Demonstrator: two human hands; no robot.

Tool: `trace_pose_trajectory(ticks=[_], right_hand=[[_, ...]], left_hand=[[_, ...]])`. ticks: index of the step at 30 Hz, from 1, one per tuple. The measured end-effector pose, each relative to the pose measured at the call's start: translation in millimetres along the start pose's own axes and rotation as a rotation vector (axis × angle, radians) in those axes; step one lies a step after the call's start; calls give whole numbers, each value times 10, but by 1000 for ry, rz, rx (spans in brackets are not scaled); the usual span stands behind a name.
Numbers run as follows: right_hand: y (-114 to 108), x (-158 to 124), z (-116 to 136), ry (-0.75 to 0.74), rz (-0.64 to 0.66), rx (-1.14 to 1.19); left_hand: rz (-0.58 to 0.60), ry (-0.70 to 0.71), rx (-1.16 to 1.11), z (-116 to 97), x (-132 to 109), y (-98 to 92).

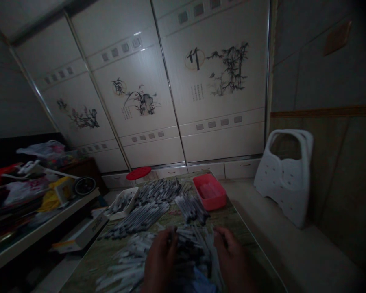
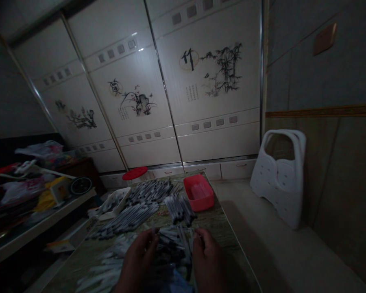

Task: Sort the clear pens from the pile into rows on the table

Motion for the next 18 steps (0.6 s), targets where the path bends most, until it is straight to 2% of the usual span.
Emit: trace_pose_trajectory(ticks=[4,6,14,18], right_hand=[[-35,16,1,14,-9,22],[-32,10,-1,12,-12,32],[-7,-9,-21,-2,-14,73],[21,31,-103,34,17,64]], left_hand=[[229,75,410,-56,-18,119],[295,84,546,-44,-40,150],[384,134,654,-45,-116,181],[361,127,631,-55,-104,102]])
Point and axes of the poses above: each hand's wrist, its own x-axis towards the middle knuckle, its own y-axis out of the palm, z = x × y, the point moved 5 cm from there along x, towards the middle knuckle, and after that the axes turned 10 degrees about y, right-handed, at the moved point
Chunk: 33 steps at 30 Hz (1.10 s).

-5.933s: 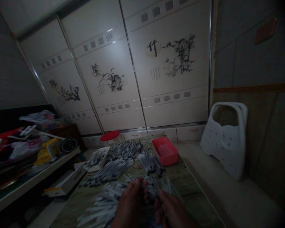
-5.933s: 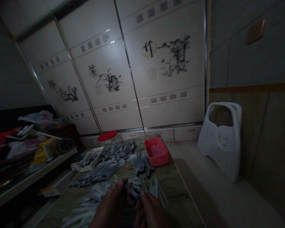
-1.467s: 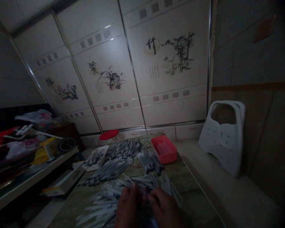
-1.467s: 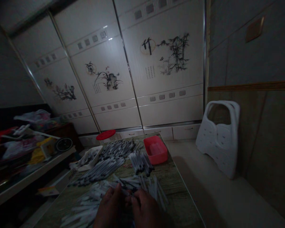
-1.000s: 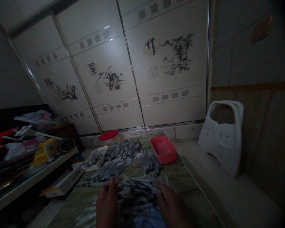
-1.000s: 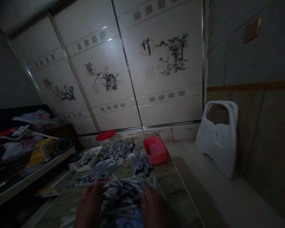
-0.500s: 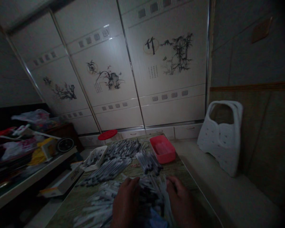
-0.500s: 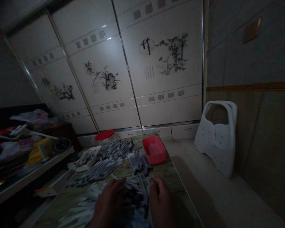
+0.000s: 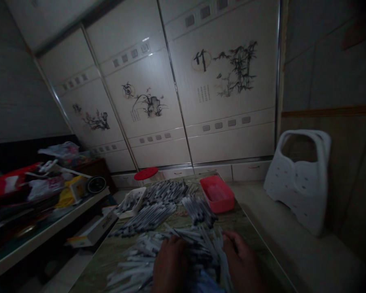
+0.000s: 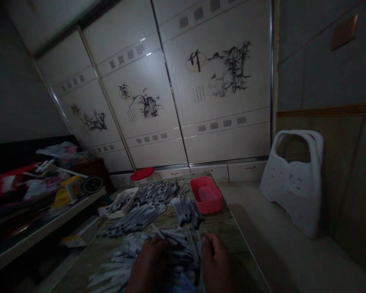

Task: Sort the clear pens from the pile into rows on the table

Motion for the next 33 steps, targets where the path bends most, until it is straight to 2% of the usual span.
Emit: trace_pose_trajectory(ticks=[5,10,15,18,24,33], right_hand=[[26,58,-85,19,-8,-46],[13,56,-33,5,-32,-48],[-19,77,-13,-25,-71,-14],[-9,118,-49,-12,-49,6],[5,128,-83,21,-30,6],[23,99,-30,9,-32,26]], left_hand=[[-68,-35,19,259,108,-128],[-72,-121,104,722,419,-222],[33,-219,199,1179,718,-197],[103,-253,253,1362,824,-139],[192,-258,311,1508,935,-23],[248,-273,338,1516,957,38]])
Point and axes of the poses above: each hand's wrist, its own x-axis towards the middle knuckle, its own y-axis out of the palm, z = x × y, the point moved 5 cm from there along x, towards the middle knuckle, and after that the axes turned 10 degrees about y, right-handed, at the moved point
